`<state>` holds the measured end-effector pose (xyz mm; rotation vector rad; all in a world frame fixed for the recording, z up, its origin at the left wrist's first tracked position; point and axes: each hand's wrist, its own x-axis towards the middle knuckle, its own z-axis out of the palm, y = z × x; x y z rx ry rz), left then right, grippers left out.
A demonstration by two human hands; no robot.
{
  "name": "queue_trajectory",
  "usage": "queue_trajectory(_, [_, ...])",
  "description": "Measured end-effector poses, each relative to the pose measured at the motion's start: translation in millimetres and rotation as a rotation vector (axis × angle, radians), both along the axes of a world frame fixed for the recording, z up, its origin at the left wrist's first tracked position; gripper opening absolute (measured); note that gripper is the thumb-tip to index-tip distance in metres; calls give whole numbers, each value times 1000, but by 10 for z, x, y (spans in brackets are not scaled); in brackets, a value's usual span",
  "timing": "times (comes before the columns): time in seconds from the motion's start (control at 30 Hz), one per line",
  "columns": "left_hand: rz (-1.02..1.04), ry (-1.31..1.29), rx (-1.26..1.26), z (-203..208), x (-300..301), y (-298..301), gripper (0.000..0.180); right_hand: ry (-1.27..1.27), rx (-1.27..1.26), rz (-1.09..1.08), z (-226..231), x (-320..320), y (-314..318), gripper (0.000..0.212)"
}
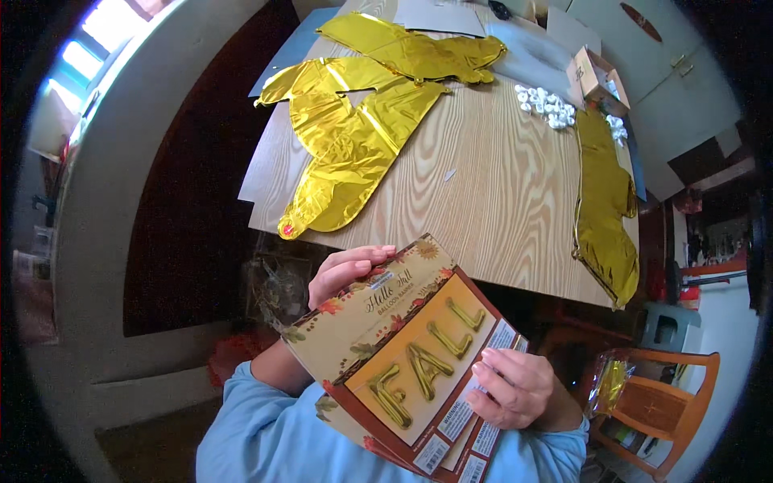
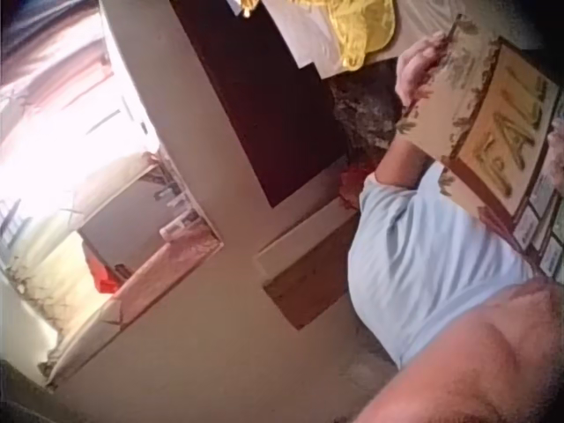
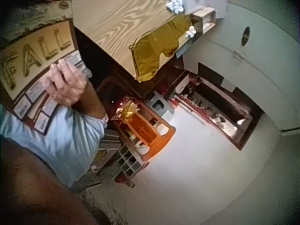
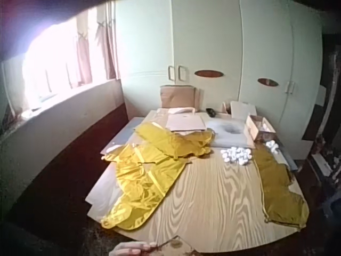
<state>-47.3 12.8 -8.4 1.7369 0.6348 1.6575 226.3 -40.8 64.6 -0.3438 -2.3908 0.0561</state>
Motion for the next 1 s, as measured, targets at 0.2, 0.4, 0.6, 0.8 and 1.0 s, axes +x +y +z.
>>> queue_trajectory(0.2, [-5,31,80,23,-33,68,38,-8,-7,-19,12,-10,-2,17])
queue_trajectory(0.4, [-96,41,91,-97,-135,132,37,126,-112,-47,-177,66,66,12])
queue_trajectory(0.6, [200,315,-95,126,0,85,23,880,-1036,-475,-638,26,-17,23])
queue_trajectory(0.8, [186,380,-712,184,82,95,14,794,-1073,-582,-769,-12,-138,30])
queue_trajectory(1.0, [218,440,-758,64,70,26,15,575,-758,-610,-674,-213,-269,32])
